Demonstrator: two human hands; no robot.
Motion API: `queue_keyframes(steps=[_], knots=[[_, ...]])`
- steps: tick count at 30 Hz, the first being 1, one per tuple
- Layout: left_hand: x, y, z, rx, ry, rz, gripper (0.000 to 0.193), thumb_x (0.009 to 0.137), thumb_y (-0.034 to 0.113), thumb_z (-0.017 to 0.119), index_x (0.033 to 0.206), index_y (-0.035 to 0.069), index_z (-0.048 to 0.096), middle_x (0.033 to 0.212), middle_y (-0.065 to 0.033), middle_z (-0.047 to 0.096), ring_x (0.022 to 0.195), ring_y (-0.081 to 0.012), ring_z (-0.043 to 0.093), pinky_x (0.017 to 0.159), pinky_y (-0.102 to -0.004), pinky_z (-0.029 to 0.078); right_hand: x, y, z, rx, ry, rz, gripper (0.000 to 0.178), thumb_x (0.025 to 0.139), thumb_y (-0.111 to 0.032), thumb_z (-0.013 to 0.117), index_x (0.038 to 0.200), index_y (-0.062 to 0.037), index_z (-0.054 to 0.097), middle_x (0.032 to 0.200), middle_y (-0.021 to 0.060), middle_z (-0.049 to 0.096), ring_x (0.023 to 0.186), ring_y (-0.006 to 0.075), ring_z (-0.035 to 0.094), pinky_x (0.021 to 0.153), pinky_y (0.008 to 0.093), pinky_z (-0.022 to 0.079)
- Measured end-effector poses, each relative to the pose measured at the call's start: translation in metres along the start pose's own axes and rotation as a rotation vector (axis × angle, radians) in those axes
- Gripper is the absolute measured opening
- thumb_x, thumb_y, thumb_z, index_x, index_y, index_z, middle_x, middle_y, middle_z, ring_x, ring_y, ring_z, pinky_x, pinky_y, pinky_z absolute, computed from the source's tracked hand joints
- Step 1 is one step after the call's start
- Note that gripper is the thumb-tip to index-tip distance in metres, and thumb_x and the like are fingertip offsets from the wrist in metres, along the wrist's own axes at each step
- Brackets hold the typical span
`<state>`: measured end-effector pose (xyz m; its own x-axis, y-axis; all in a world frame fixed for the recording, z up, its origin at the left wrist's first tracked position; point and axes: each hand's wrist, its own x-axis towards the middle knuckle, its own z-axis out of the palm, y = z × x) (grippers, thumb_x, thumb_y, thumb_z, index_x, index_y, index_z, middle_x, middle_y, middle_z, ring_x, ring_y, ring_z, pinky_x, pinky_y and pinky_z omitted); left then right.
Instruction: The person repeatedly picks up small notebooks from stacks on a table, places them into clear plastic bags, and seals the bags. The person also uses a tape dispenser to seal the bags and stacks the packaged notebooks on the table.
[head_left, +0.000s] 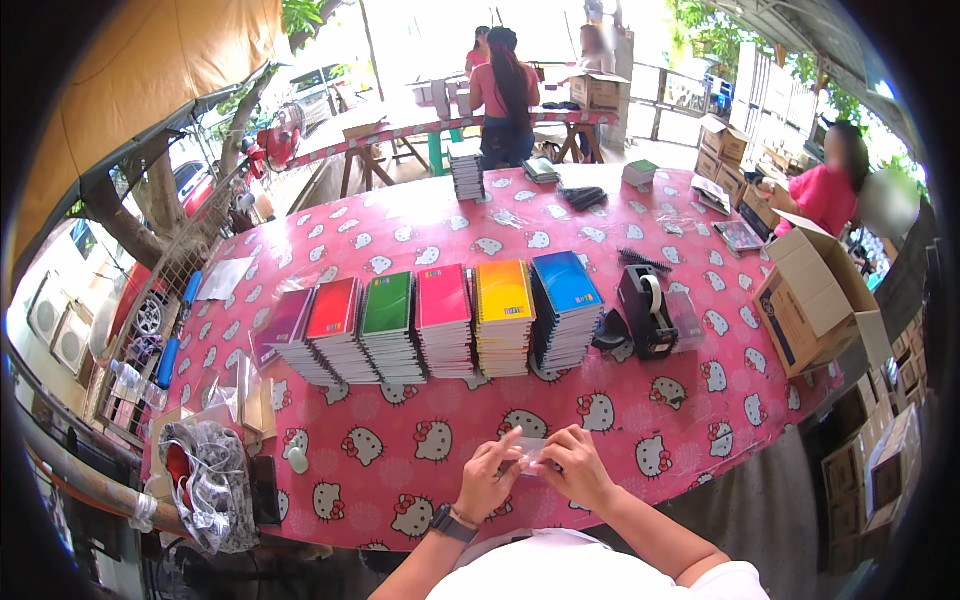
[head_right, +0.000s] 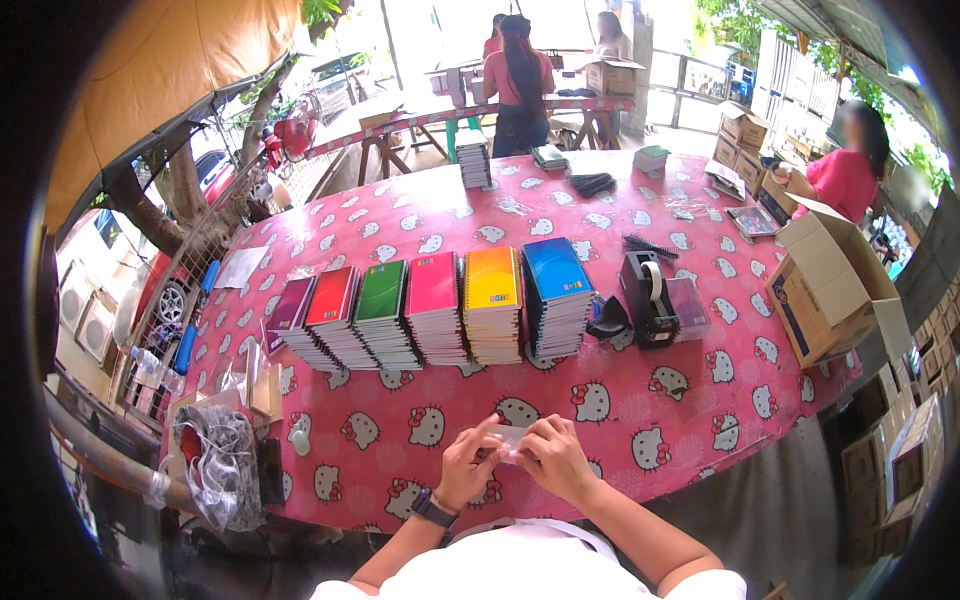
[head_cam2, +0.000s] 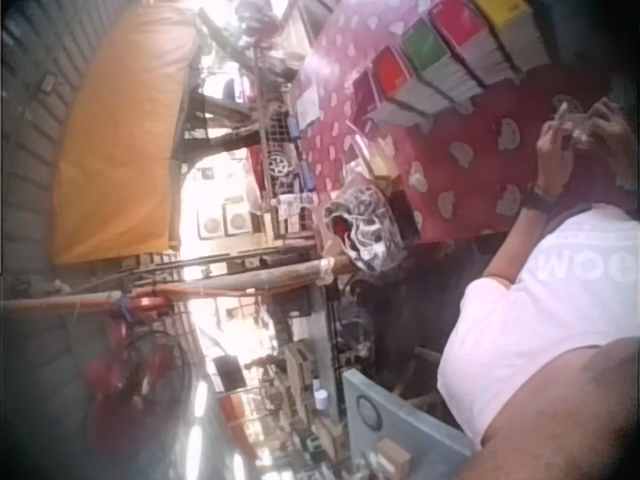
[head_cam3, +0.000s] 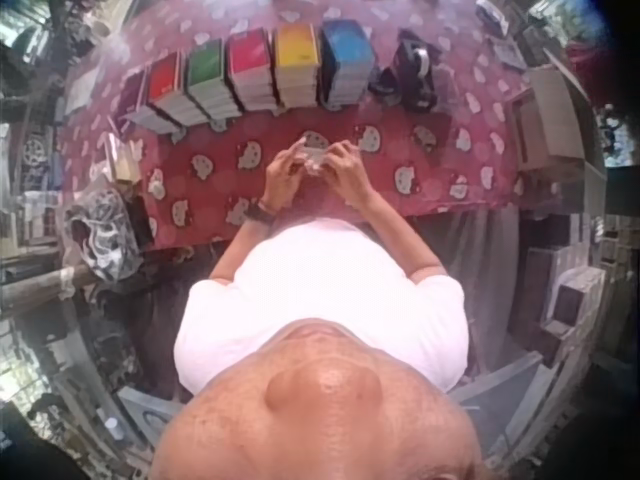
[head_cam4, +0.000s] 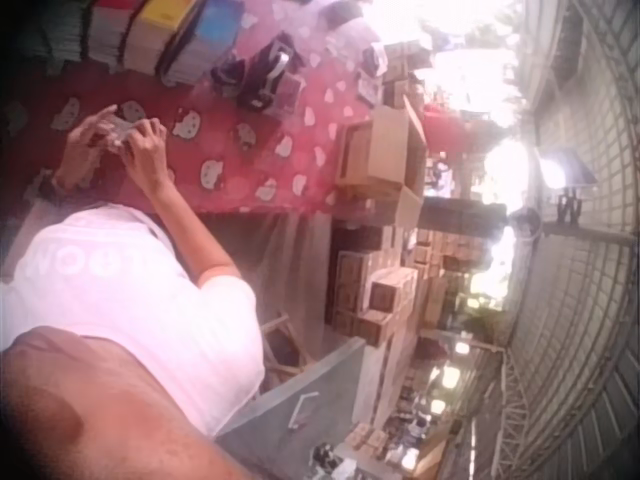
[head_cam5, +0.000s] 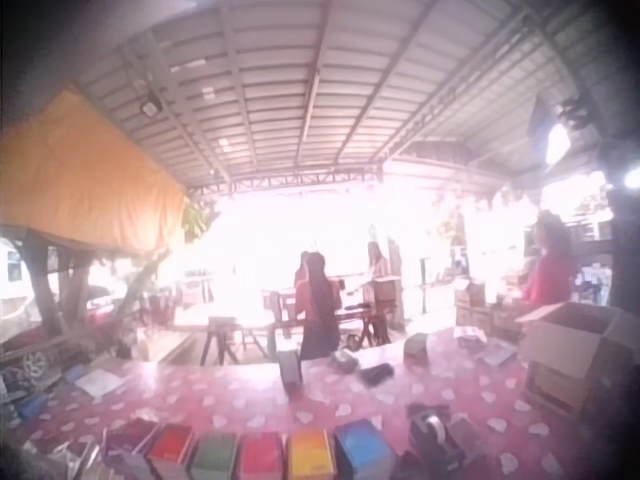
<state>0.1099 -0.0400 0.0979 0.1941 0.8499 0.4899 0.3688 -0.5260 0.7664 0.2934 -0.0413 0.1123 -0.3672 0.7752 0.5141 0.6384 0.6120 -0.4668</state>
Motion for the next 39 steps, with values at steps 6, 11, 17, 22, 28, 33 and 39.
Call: queue_keyframes(steps=[6,11,17,22,28,33,39], knots=[[-0.002,-0.004,0.002,0.086,0.044,0.004,0.083,0.076,0.007,0.071,0.144,0.01,0.024,0.099,-0.0098,0.062,0.08,-0.0205,0.065,0.068,-0.0347,0.052,0.02,0.003,-0.001,0.156,-0.091,0.224,0.03,0.064,-0.022,0.08,0.082,-0.0048,0.062,0.091,0.008,0.06,0.089,0.0277,0.055,0.078,0.0371,0.047],[0.008,0.022,0.003,0.078,0.085,-0.227,0.077,0.079,0.007,0.068,0.143,0.009,0.026,0.116,-0.0128,0.054,0.085,-0.0206,0.065,0.071,-0.0358,0.052,0.038,0.022,0.002,0.39,-0.339,0.465,0.038,0.061,-0.02,0.084,0.088,-0.0006,0.064,0.081,0.0074,0.063,0.074,0.0173,0.06,0.067,0.0315,0.049],[-0.027,0.02,0.008,0.355,0.143,0.115,0.049,0.085,0.021,0.061,0.13,0.006,0.047,0.13,-0.0121,0.049,0.126,-0.0233,0.042,0.105,-0.0495,0.026,0.045,0.03,0.0,0.565,-0.418,0.6,0.022,0.069,-0.016,0.079,0.079,0.0006,0.069,0.068,0.008,0.066,0.063,0.0109,0.06,0.059,0.0254,0.048],[-0.041,0.027,0.017,0.587,-0.234,0.03,0.057,0.084,0.037,0.059,0.132,0.009,0.045,0.137,-0.0069,0.043,0.129,-0.0247,0.038,0.109,-0.0552,0.012,0.043,0.039,0.003,0.577,-0.367,0.508,0.018,0.076,-0.015,0.072,0.083,0.0005,0.07,0.071,0.0105,0.068,0.068,0.0131,0.064,0.063,0.0283,0.05],[-0.043,0.032,0.021,0.591,-0.223,-0.113,0.073,0.073,0.043,0.067,0.135,0.012,0.043,0.137,-0.0055,0.039,0.129,-0.0247,0.031,0.107,-0.0538,0.008,0.047,0.148,-0.076,0.618,0.477,0.499,0.014,0.085,-0.012,0.062,0.088,-0.0008,0.069,0.08,0.0051,0.067,0.069,0.0113,0.06,0.064,0.0248,0.048],[-0.035,0.036,0.031,0.642,-0.22,-0.059,0.077,0.07,0.044,0.069,0.134,0.011,0.044,0.139,-0.0059,0.041,0.131,-0.0249,0.033,0.109,-0.0559,0.003,0.02,0.312,-0.107,-0.212,0.262,1.052,0.042,0.083,-0.046,0.06,0.096,-0.0074,0.07,0.106,0.0155,0.063,0.111,0.0377,0.05,0.102,0.0469,0.031],[-0.037,0.036,0.029,0.686,-0.189,-0.068,0.076,0.068,0.045,0.07,0.132,0.011,0.047,0.14,-0.0052,0.043,0.13,-0.0252,0.035,0.11,-0.0552,0.003,0.033,0.289,-0.09,-0.194,0.538,0.627,0.021,0.08,-0.029,0.07,0.08,-0.0077,0.068,0.097,0.0071,0.06,0.102,0.025,0.05,0.081,0.0427,0.042]])
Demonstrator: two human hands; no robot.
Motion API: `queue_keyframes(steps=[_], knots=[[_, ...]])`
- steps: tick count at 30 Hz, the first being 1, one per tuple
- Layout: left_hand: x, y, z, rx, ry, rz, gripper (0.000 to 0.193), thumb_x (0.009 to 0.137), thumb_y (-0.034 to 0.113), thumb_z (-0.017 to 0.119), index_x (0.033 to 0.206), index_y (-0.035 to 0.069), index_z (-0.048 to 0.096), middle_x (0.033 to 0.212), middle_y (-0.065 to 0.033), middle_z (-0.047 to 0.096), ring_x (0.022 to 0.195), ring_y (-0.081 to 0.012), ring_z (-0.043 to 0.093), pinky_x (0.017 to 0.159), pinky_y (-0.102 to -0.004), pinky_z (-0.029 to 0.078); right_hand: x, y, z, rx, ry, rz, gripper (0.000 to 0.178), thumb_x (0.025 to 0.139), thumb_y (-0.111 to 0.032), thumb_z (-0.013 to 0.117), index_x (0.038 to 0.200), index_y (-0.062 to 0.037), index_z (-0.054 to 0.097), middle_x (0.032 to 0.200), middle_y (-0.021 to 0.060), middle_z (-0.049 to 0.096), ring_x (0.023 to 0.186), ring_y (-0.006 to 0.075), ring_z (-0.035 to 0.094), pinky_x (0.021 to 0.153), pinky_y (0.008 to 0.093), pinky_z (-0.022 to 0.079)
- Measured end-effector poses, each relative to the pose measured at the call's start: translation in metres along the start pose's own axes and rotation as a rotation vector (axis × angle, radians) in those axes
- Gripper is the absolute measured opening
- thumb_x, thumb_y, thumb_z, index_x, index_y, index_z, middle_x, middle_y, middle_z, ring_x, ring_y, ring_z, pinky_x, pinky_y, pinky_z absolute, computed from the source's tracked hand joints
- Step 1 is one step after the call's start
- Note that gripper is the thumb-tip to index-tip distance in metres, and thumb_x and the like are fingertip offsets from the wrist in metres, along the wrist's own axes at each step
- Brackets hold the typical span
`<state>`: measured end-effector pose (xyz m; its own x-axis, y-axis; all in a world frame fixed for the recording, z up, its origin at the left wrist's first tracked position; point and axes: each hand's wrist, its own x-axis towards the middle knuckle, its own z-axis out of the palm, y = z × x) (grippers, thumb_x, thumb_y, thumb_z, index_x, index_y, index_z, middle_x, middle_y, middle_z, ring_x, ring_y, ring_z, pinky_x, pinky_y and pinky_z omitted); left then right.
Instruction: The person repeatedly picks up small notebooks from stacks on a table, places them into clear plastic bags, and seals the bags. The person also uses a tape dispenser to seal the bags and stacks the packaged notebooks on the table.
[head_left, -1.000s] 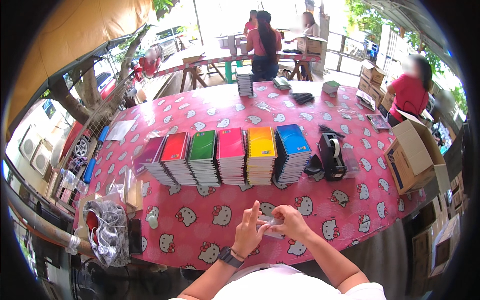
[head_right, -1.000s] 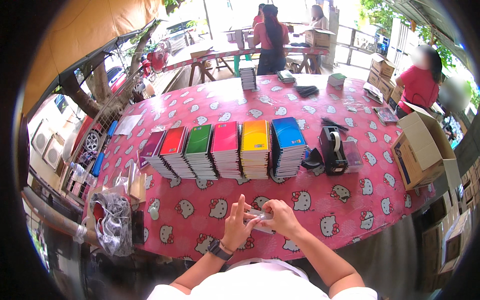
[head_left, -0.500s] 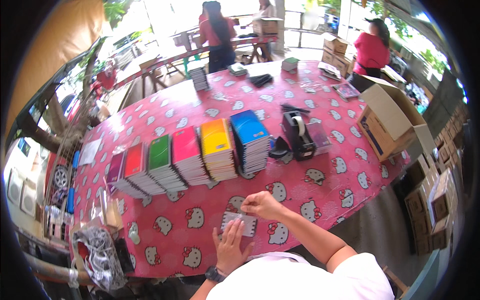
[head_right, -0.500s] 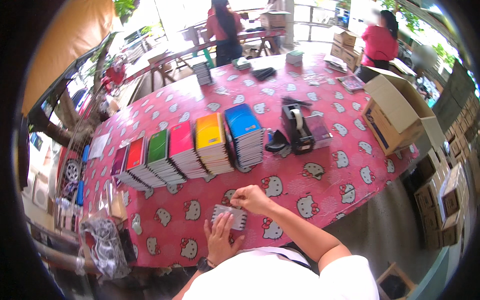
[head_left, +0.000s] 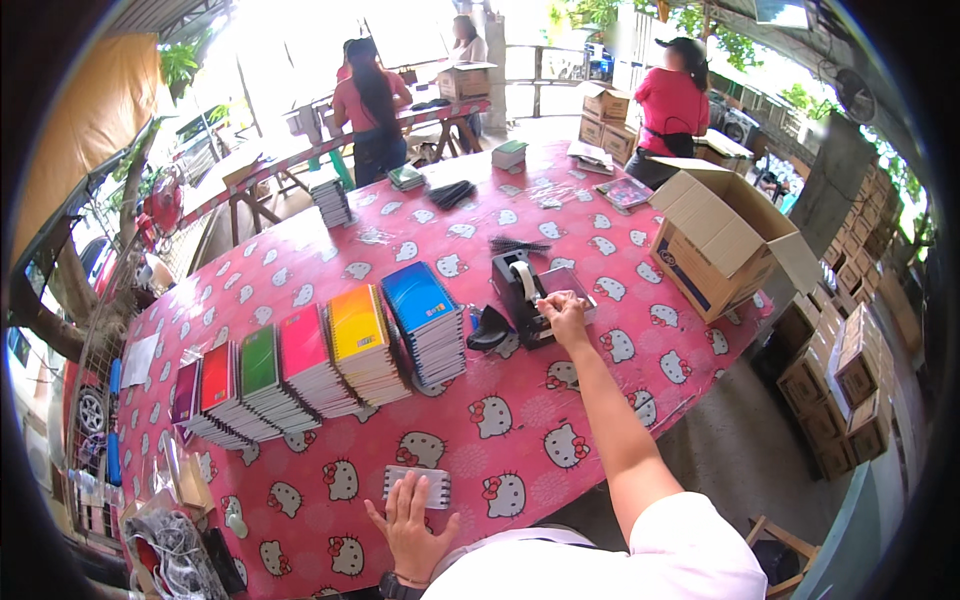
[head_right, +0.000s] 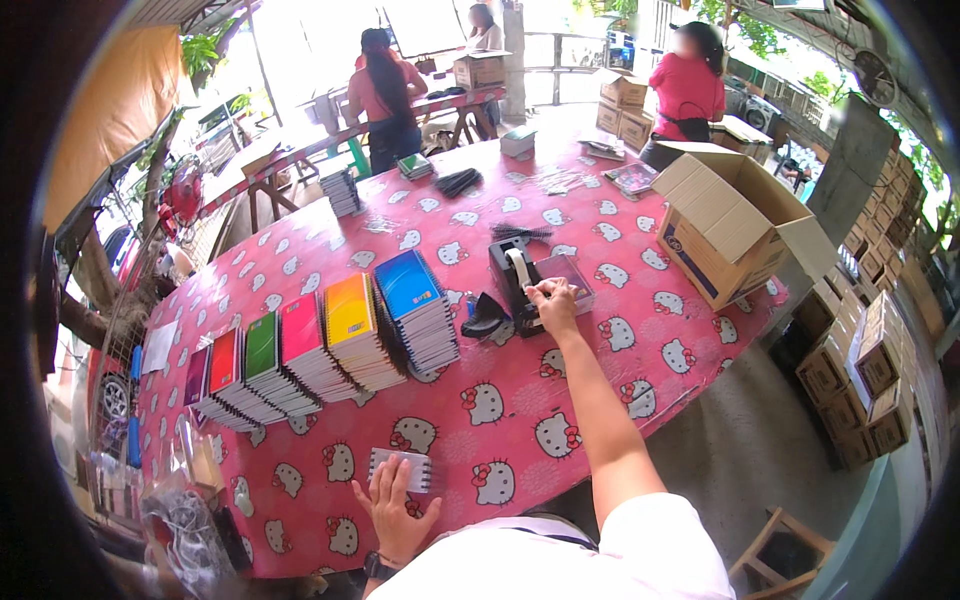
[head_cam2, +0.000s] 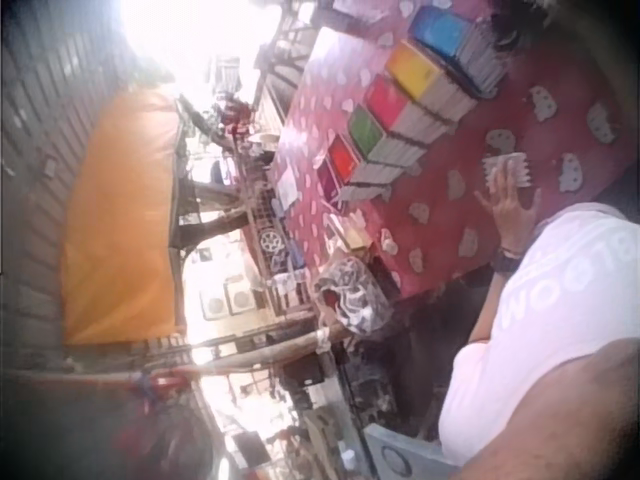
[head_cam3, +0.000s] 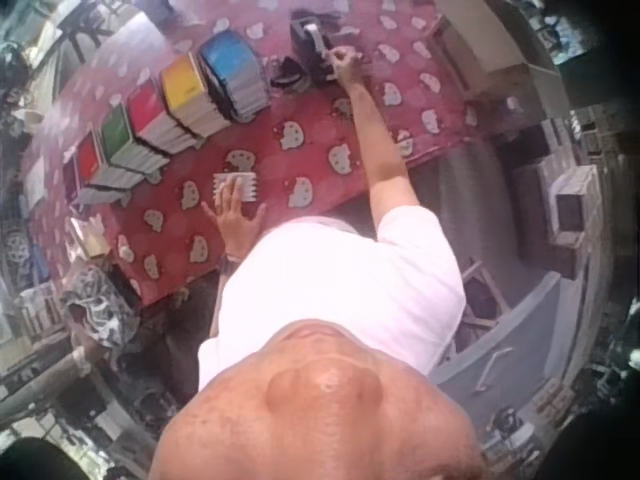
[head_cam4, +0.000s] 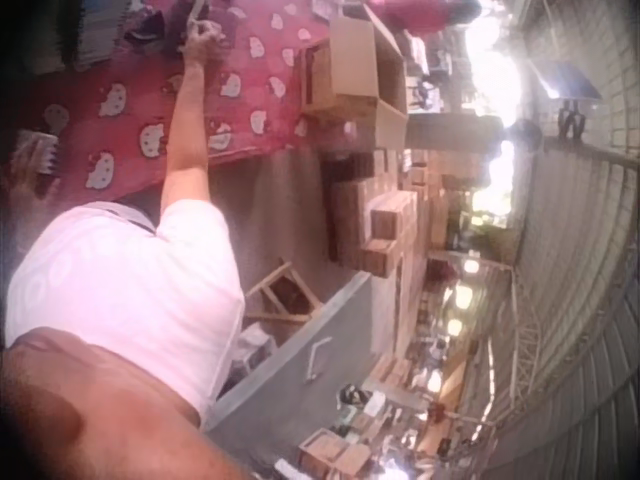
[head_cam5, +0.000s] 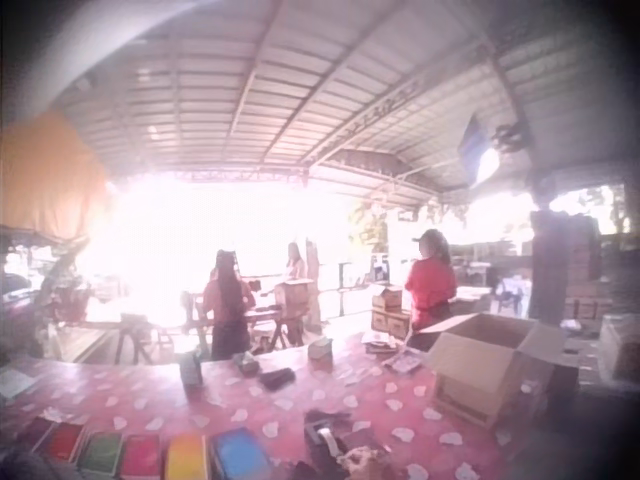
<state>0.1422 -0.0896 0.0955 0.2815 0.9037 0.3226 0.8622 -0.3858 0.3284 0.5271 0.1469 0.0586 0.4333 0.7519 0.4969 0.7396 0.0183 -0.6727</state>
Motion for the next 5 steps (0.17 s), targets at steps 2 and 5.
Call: queue_keyframes(steps=[2,5], knots=[[-0.006,-0.003,0.0,0.005,-0.003,-0.025,0.076,0.069,0.044,0.07,0.133,0.012,0.045,0.141,-0.0052,0.041,0.131,-0.0248,0.034,0.11,-0.0552,0.004,-0.023,-0.027,-0.017,0.37,-0.103,0.152,0.02,0.083,-0.025,0.068,0.082,-0.0054,0.066,0.079,0.0038,0.063,0.073,0.0144,0.055,0.065,0.0323,0.044],[0.0,0.004,-0.001,-0.024,-0.018,-0.009,0.079,0.07,0.043,0.069,0.136,0.012,0.041,0.142,-0.0052,0.04,0.132,-0.0253,0.032,0.11,-0.0557,0.005,-0.054,0.038,-0.004,0.416,-0.221,0.607,0.02,0.086,-0.027,0.067,0.085,-0.0072,0.066,0.072,0.0019,0.063,0.063,0.0122,0.055,0.058,0.0273,0.044]])
